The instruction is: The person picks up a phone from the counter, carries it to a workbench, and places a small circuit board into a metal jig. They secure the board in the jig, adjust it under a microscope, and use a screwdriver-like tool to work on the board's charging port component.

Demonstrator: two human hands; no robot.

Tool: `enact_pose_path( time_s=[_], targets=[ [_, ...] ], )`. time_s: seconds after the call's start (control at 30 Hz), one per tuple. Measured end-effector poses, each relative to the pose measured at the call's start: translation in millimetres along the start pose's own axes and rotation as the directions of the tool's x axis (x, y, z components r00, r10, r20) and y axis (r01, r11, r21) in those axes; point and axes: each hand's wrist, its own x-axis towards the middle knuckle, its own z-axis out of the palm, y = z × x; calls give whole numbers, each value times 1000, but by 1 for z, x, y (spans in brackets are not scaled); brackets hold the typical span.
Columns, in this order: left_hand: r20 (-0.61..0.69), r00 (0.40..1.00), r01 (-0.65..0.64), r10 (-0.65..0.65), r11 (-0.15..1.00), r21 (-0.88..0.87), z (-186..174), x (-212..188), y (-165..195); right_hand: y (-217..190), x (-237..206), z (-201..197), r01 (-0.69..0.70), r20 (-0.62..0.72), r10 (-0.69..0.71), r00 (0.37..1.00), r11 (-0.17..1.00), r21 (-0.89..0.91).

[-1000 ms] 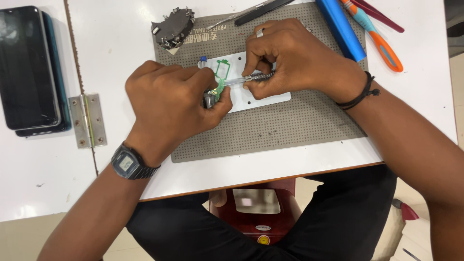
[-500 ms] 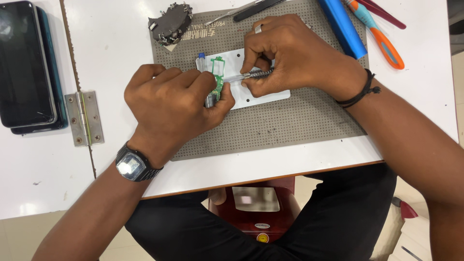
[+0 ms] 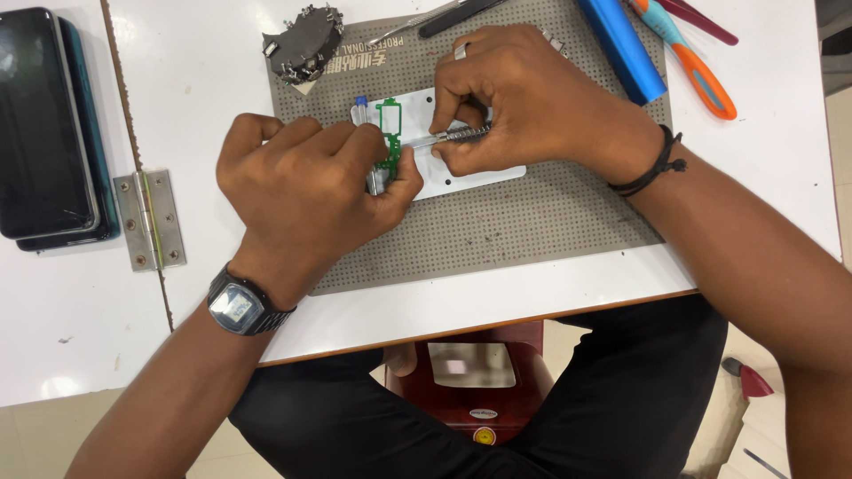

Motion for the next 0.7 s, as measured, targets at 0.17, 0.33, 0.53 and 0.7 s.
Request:
enact_pose_path(
  time_s=[0.17, 0.33, 0.53, 0.7],
  targets=[
    [2, 1000, 11, -11, 1000, 1, -3, 1, -3, 0, 2, 1, 10, -10, -10, 1000, 1000, -16],
    [-6, 1000, -2, 2, 1000, -17, -2, 1, -5, 0, 2, 1, 0, -7, 0, 1000, 1000, -14],
    [2, 1000, 6, -6, 999, -35, -4, 1, -6, 2, 3, 2, 5, -7, -5, 1000, 1000, -22],
    [10, 1000, 2, -1, 1000, -13, -3, 0, -6, 3, 2, 4, -1, -7, 1, 1000, 1000, -17]
  ],
)
